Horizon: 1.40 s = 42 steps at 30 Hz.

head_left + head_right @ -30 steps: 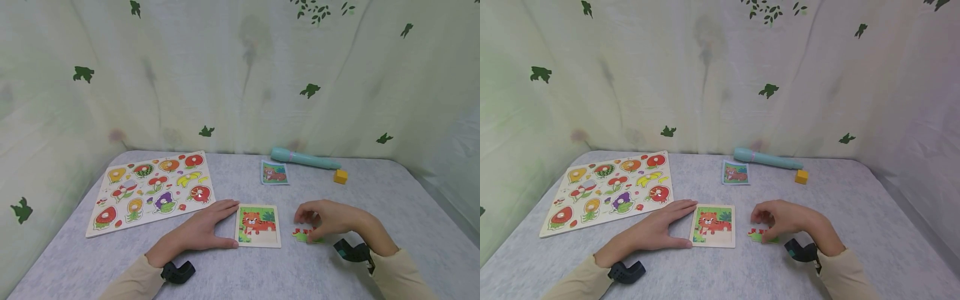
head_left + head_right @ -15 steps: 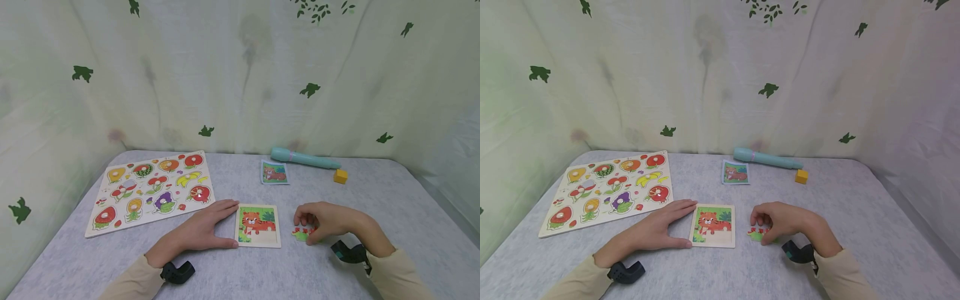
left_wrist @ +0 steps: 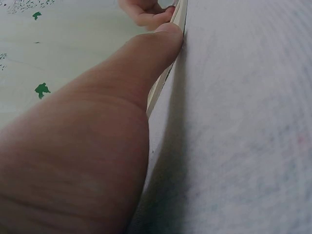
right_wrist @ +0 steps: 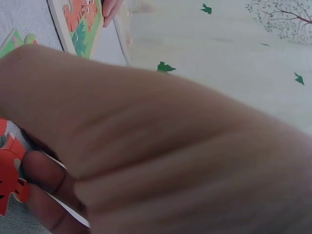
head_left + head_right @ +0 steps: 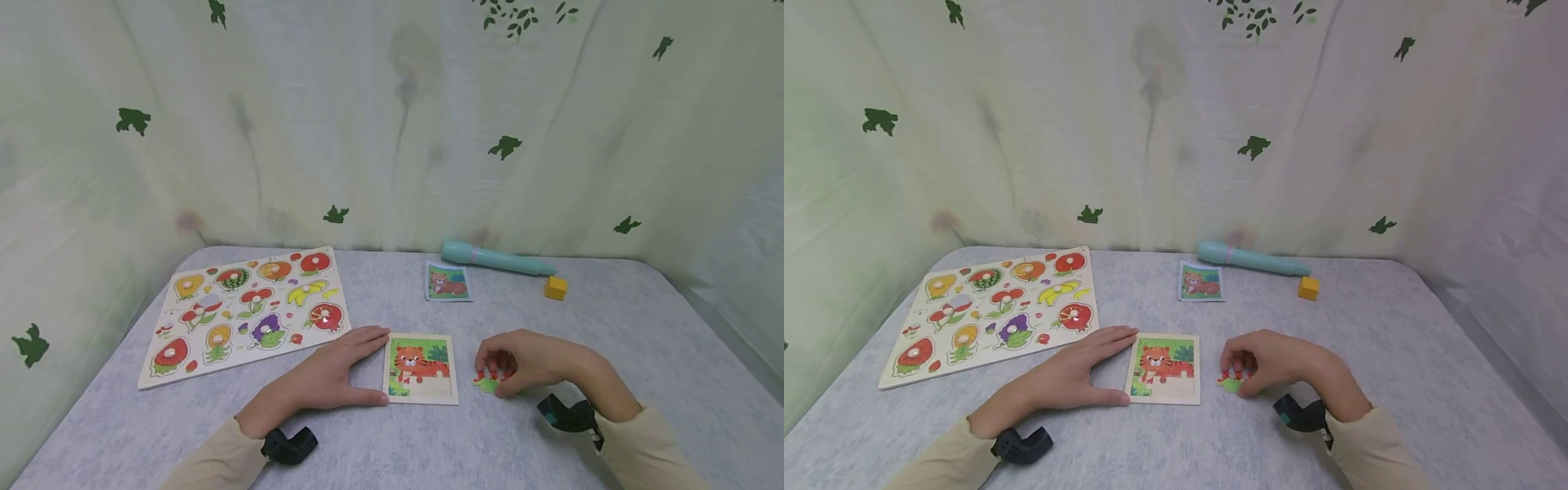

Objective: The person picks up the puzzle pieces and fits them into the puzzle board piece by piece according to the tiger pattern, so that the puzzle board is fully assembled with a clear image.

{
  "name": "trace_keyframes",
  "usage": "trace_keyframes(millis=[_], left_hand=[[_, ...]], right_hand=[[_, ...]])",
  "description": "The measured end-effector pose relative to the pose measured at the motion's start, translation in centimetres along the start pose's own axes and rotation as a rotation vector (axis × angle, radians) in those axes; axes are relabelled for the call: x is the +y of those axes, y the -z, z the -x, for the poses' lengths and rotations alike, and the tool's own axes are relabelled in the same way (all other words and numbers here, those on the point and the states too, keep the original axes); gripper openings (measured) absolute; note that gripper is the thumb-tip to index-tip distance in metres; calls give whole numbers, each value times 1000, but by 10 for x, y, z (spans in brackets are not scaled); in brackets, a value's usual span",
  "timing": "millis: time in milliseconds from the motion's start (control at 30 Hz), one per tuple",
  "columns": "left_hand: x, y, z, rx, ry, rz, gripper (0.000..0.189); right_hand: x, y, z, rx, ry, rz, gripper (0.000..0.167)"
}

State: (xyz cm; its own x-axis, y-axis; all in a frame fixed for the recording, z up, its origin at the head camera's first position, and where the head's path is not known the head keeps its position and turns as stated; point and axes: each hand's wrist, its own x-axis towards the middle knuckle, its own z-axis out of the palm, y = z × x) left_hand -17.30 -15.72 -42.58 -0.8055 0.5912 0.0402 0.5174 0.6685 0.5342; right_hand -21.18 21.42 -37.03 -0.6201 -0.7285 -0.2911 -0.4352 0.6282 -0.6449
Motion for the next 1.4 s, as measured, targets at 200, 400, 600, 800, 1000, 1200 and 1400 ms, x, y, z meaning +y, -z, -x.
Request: trace_keyframes(millis=[200, 400, 600, 800, 1000, 1200, 1400], left_hand=[[0, 0, 1, 4, -3, -1, 101], [0, 0, 0, 5, -5, -1, 100], [0, 0, 0, 9, -9, -4, 100], [0, 0, 1, 6, -4, -5, 101], [0, 0, 1, 8, -3, -1, 100], [0, 0, 0, 10, -3, -5, 100], [1, 0, 0, 5, 4, 2, 100]], right_hand=[[-1, -2, -3, 13, 17, 23, 25], [-2, -2, -4, 19, 19, 33, 25], [-6, -2, -4, 29, 28, 45, 23], [-8, -4, -6, 54, 16, 87, 23], [-9, -6, -9, 94, 20, 142, 22], [-7, -5, -8, 122, 41, 177, 23], [-8, -6, -8, 160, 46, 215, 24]])
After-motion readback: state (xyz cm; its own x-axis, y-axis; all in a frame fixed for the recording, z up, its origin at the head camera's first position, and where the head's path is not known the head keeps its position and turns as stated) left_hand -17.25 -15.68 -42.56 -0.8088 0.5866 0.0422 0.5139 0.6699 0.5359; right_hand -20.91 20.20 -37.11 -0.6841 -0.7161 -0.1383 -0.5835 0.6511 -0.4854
